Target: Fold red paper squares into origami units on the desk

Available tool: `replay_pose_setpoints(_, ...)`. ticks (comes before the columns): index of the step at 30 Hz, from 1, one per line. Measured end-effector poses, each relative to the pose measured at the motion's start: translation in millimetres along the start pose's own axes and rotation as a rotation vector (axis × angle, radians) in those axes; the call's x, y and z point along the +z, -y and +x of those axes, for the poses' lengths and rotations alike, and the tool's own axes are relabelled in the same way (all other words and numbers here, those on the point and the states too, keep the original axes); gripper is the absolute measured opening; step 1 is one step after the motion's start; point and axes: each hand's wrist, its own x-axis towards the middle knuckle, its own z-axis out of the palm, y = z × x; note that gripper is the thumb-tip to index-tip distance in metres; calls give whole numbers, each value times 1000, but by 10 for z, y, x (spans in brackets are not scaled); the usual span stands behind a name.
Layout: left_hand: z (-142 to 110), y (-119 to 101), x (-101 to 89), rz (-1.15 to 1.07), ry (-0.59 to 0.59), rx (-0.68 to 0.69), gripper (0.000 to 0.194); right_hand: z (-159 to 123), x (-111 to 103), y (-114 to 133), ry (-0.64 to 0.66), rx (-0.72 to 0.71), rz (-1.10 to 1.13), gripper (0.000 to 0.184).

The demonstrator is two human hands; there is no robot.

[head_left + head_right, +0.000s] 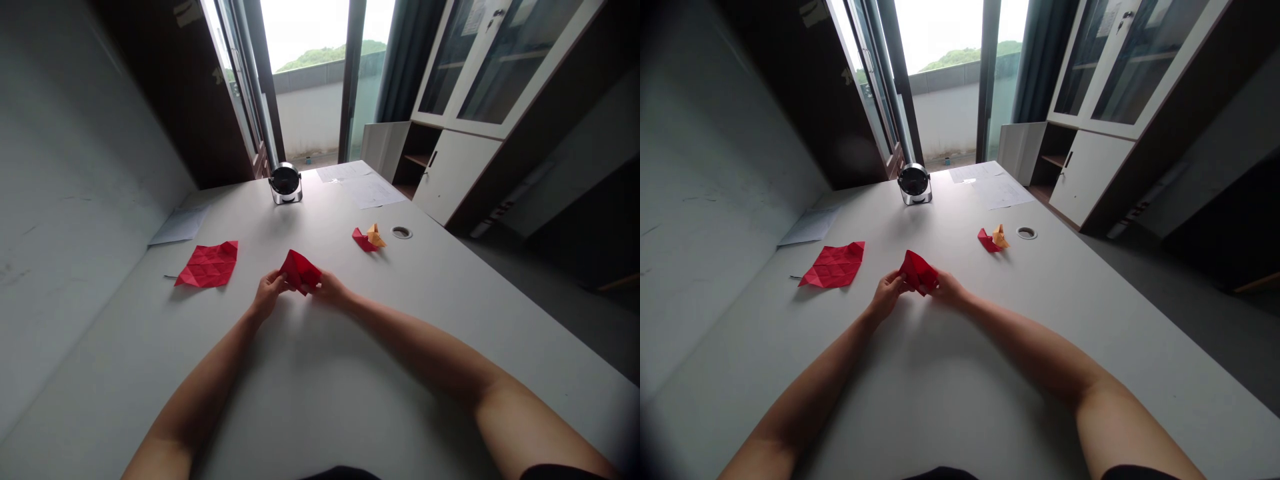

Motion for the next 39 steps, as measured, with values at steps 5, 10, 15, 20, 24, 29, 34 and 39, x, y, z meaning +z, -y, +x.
replay_pose_setpoints(5, -29, -10, 29, 141, 63, 26, 33, 37, -71, 49, -108, 83, 343, 38)
replay_pose_setpoints(10, -59, -72, 75, 392, 15, 201, 31, 44, -64, 22, -50, 190, 531, 45)
replay_pose_setpoints(15, -128, -191, 124, 523, -90, 366, 18, 31, -53, 127, 31, 201, 494, 49)
replay_pose_setpoints(20, -182, -198, 163, 602, -18, 403, 20, 8, -67, 250, 93, 196, 413, 44)
replay_pose_setpoints(24, -170, -159, 181, 422, -7, 303, 30, 11, -65, 181, 53, 148, 210, 38)
replay_pose_setpoints(29, -123, -113, 144, 228, -3, 137, 55, 27, -73, 83, -144, 82, -55, 30)
replay_pose_setpoints(34, -94, -35, 113, 238, 25, 82, 49, 5, -52, 125, -197, 57, -118, 20)
replay_pose_setpoints(39, -64, -25, 82, 178, -23, 102, 57, 10, -64, 119, -169, 81, -151, 25)
